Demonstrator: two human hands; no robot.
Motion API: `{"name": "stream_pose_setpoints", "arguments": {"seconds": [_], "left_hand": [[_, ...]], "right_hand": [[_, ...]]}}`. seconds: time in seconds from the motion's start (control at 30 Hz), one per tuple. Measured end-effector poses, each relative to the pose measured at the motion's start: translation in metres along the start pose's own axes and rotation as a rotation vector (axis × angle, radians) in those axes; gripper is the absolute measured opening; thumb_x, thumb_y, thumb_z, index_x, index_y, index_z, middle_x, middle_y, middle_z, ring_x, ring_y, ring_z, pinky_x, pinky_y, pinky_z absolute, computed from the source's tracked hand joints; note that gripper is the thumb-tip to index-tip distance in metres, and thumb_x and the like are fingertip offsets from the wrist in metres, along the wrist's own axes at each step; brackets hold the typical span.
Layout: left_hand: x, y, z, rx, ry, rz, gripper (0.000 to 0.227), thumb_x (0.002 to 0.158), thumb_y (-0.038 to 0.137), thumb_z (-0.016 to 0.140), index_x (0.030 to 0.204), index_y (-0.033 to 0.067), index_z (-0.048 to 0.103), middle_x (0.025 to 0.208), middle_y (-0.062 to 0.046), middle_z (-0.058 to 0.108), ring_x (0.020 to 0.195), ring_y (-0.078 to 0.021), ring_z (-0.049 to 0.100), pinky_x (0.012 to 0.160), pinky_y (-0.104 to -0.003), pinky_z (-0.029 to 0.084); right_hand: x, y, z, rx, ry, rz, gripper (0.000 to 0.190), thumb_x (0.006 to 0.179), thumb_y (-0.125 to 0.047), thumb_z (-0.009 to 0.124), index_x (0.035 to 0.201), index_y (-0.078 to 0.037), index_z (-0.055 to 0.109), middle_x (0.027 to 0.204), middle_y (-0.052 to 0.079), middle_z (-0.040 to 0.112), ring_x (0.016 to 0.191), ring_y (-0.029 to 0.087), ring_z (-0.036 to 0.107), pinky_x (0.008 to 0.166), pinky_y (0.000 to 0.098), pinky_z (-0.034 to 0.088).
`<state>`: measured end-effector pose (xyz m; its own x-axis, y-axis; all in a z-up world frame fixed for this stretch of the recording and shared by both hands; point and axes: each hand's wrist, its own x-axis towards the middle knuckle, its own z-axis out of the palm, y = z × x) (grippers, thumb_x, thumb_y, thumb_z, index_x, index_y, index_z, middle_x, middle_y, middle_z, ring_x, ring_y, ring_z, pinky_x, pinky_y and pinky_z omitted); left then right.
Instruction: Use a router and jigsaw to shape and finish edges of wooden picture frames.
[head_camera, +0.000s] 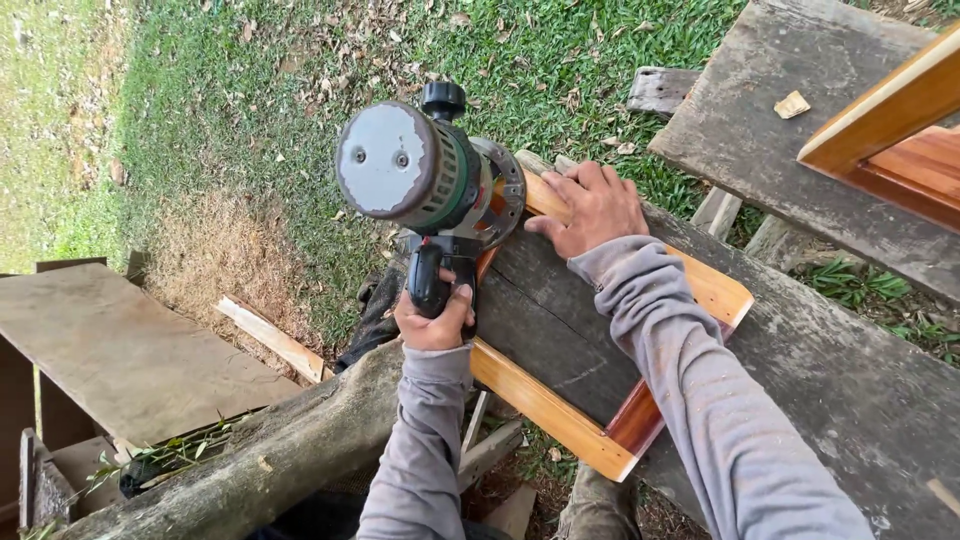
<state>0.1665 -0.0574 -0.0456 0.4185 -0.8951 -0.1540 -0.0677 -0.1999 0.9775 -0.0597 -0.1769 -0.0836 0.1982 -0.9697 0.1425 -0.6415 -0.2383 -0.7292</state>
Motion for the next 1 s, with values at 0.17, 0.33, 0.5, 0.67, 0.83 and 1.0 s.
{"name": "stream_pose_setpoints", "arguments": {"seconds": [0.17, 0.33, 0.5, 0.67, 0.83, 1.0], "left_hand": [[0.002, 0.000, 0.006, 0.000, -0.018, 0.002, 0.024, 0.081, -0.006, 0.074, 0.103, 0.0009, 0.064, 0.072, -0.006, 0.065, 0.052, -0.0122, 0.059, 0.048, -0.028, 0.049], [0.003, 0.009, 0.014, 0.008, -0.019, 0.019, 0.024, 0.081, -0.006, 0.072, 0.102, 0.0011, 0.063, 0.072, -0.006, 0.065, 0.052, -0.0121, 0.059, 0.048, -0.028, 0.049], [0.007, 0.011, 0.018, 0.022, -0.022, 0.015, 0.023, 0.082, -0.006, 0.072, 0.102, 0.0015, 0.064, 0.072, -0.006, 0.065, 0.052, -0.0118, 0.059, 0.048, -0.028, 0.049], [0.017, 0.012, 0.025, 0.023, -0.027, 0.013, 0.022, 0.083, -0.005, 0.073, 0.102, 0.0018, 0.065, 0.071, -0.005, 0.065, 0.051, -0.0115, 0.058, 0.048, -0.027, 0.047], [0.027, 0.012, 0.029, 0.030, -0.052, 0.010, 0.022, 0.084, -0.004, 0.074, 0.102, 0.0026, 0.065, 0.071, -0.004, 0.064, 0.051, -0.0109, 0.057, 0.048, -0.027, 0.047], [0.036, 0.012, 0.033, 0.031, -0.065, 0.026, 0.023, 0.082, -0.004, 0.074, 0.102, 0.0019, 0.065, 0.075, -0.005, 0.066, 0.052, -0.0110, 0.059, 0.047, -0.026, 0.047]], "right_hand": [[0.000, -0.001, -0.001, -0.027, 0.011, -0.015, 0.073, 0.069, -0.056, 0.086, 0.126, -0.014, 0.073, 0.110, 0.006, 0.061, 0.108, 0.029, 0.057, 0.094, 0.0462, 0.042], [0.001, 0.001, 0.001, -0.030, 0.019, -0.025, 0.075, 0.069, -0.059, 0.086, 0.127, -0.014, 0.073, 0.110, 0.007, 0.060, 0.109, 0.029, 0.056, 0.094, 0.0465, 0.042], [0.001, -0.004, -0.005, -0.033, 0.008, -0.021, 0.075, 0.069, -0.062, 0.085, 0.126, -0.014, 0.073, 0.110, 0.007, 0.060, 0.109, 0.029, 0.056, 0.095, 0.0473, 0.041], [0.001, -0.003, -0.003, -0.030, 0.002, -0.007, 0.072, 0.068, -0.055, 0.086, 0.125, -0.013, 0.073, 0.109, 0.007, 0.061, 0.111, 0.030, 0.055, 0.095, 0.0468, 0.042], [0.001, -0.002, -0.002, -0.018, -0.014, 0.014, 0.064, 0.073, -0.046, 0.087, 0.126, -0.013, 0.073, 0.108, 0.007, 0.061, 0.112, 0.029, 0.056, 0.096, 0.0463, 0.043], [0.001, -0.003, -0.001, -0.022, 0.000, 0.019, 0.062, 0.072, -0.043, 0.088, 0.122, -0.010, 0.073, 0.105, 0.009, 0.060, 0.111, 0.031, 0.056, 0.095, 0.0467, 0.043]]}}
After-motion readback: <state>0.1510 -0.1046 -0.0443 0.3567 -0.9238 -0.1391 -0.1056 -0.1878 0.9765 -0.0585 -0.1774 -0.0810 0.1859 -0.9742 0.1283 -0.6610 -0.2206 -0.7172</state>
